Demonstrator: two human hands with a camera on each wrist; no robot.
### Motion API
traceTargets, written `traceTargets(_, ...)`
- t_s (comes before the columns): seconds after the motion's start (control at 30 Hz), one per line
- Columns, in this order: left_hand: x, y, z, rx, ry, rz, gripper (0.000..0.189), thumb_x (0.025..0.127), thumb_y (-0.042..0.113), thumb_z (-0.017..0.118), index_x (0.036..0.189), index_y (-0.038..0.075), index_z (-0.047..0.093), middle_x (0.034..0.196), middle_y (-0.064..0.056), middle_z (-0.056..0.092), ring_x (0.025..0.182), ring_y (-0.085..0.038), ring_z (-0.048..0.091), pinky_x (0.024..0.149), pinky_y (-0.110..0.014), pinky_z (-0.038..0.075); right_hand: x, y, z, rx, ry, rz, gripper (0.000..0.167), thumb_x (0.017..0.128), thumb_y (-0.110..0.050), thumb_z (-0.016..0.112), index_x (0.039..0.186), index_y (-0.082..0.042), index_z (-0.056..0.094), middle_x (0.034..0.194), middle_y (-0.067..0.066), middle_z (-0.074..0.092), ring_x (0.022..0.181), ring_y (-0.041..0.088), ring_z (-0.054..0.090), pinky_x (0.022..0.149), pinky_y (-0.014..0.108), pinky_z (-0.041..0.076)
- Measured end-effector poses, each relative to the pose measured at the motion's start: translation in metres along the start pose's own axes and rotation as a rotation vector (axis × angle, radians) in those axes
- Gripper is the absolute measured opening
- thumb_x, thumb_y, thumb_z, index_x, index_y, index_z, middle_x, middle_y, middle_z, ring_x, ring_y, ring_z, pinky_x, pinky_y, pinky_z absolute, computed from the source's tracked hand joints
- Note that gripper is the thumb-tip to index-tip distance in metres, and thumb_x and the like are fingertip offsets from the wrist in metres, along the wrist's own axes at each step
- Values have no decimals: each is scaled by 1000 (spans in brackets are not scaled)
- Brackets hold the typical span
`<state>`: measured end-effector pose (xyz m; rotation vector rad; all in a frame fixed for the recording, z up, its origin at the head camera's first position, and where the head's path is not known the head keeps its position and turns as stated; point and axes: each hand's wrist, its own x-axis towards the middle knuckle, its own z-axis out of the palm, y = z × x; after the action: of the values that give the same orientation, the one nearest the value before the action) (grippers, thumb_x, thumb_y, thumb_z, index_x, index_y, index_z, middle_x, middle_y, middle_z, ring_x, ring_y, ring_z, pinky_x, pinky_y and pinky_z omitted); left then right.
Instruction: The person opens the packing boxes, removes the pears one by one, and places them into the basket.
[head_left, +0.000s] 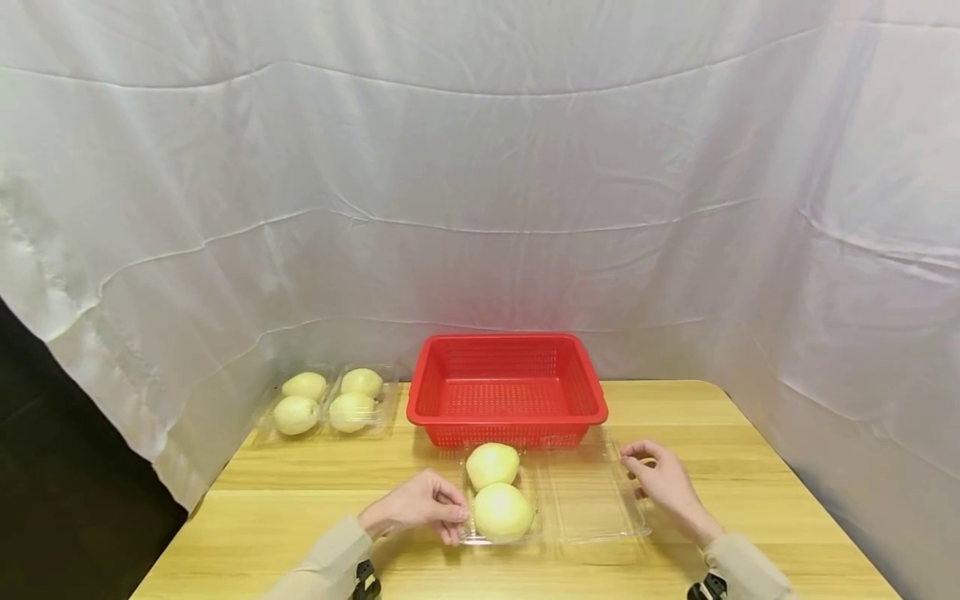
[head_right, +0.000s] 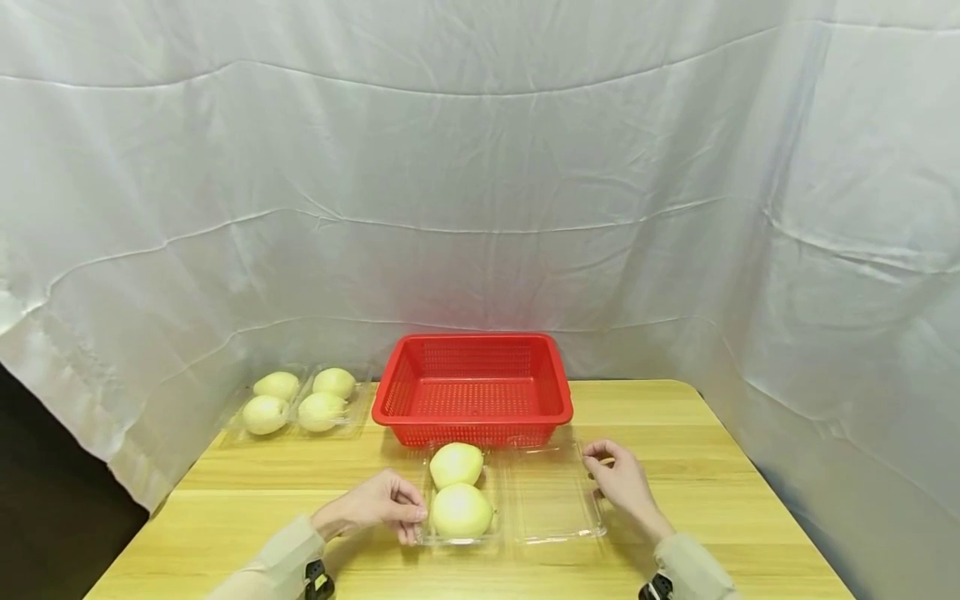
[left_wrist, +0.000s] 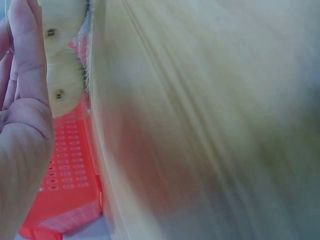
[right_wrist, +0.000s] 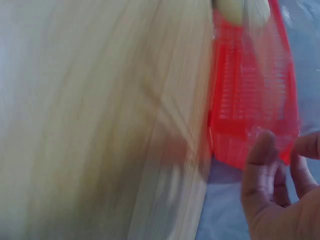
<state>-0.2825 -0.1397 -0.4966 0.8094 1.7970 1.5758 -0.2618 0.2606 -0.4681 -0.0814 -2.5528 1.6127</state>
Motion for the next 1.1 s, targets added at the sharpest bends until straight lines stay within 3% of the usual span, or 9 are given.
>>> traceTargets(0.43,2,4,0,-7,6,-11,31,93,9,63,108,-19,62,88,-28,71,67,-13,71,65,-29,59,7,-2,3,-138,-71,-46,27,96,-18,61,115,0,63,115,16,65,102,24,64,66,32,57)
traceTargets(0.57,2,4,0,-4,16,-14,30,93,8,63,107,-18,63,90,-33,68,67,-14,72,65,-30,59,10,-7,5,-237,-48,-79,26,95,-22,62,114,-4,65,112,11,68,102,25,64,76,35,55)
traceTargets(0.7,1,3,-1,-3,22,-16,30,93,9,64,107,-18,63,90,-34,68,68,-15,72,66,-32,59,14,-16,9,-319,21,-185,21,94,-22,63,109,-8,68,106,7,70,102,25,65,86,39,50)
traceTargets(0.8,1,3,-2,1,11,-14,32,93,11,64,107,-17,63,89,-32,69,67,-14,72,64,-31,59,19,-25,14,-334,74,-307,16,92,-15,65,105,-7,70,102,7,70,99,26,63,83,39,50)
traceTargets(0.9,1,3,-3,32,9,-7,32,93,14,65,106,-15,64,81,-22,71,60,-11,68,57,-27,57,25,-35,20,-371,110,-442,13,88,-11,69,100,-7,71,99,7,69,96,26,62,80,40,51)
traceTargets(1.03,2,7,-5,146,82,14,29,93,17,65,100,-12,67,63,-2,62,48,-3,52,45,-19,45,35,-45,29,-456,125,-551,12,85,-11,71,96,-7,73,101,8,70,97,27,62,86,46,49)
traceTargets(1.1,4,11,-5,227,145,25,27,94,17,65,97,-10,69,59,1,55,45,-2,45,43,-18,38,38,-47,33,-485,119,-564,13,85,-11,72,97,-7,73,102,9,70,99,29,61,89,48,48)
